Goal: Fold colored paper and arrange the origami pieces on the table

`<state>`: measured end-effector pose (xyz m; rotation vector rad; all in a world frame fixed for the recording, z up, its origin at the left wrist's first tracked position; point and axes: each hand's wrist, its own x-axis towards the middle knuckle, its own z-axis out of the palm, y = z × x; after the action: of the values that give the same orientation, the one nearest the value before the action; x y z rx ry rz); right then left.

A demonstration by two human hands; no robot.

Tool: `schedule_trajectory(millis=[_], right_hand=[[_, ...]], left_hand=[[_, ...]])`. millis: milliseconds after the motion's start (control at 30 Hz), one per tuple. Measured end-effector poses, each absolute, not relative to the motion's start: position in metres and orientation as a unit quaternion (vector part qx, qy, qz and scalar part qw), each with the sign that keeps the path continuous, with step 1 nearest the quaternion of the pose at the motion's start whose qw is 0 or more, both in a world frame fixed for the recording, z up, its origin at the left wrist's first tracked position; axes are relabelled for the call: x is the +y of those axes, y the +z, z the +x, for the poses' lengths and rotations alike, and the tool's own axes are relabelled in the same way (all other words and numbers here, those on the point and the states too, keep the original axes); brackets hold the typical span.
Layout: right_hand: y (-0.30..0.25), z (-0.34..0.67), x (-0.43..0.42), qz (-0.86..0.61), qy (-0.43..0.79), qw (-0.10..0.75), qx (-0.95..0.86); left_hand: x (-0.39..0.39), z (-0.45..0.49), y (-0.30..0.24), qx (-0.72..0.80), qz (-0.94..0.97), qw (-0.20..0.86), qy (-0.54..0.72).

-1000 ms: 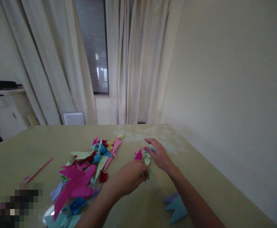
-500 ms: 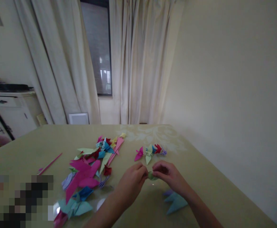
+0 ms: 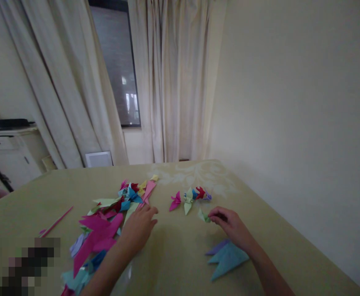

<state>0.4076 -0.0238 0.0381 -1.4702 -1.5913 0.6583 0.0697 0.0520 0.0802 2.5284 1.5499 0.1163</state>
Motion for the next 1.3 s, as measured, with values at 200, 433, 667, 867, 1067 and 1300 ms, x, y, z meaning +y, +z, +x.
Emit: schedule_trajectory(millis=[200, 433, 667, 867, 1067, 1300], right_hand=[[0.029, 0.443, -0.023, -0.659, 0.151, 0.369, -0.637], [0.024, 0.447, -0.026, -0.676, 0.148, 0.338, -0.637], [0.047, 0.378, -0.036, -0.587, 0.198, 0.454, -0.641], [0.049, 0.334, -0.051, -0.469, 0.373, 0.393, -0.697], [0.045, 0.338, -0.05, -0.491, 0.347, 0.383, -0.701], [0.043, 0.377, -0.035, -0.616, 0.206, 0.382, -0.658]], left_hand=[[0.087, 0.015, 0.066, 0.569, 0.817, 0.076, -0.049], [0.091, 0.027, 0.067, 0.558, 0.822, 0.108, 0.022], [0.037, 0.092, 0.085, 0.41, 0.826, 0.324, 0.21], [-0.022, 0.132, 0.056, 0.342, 0.865, 0.311, 0.195], [-0.021, 0.119, 0.049, 0.357, 0.884, 0.238, 0.186], [0.009, 0.029, 0.039, 0.566, 0.81, 0.007, 0.155]])
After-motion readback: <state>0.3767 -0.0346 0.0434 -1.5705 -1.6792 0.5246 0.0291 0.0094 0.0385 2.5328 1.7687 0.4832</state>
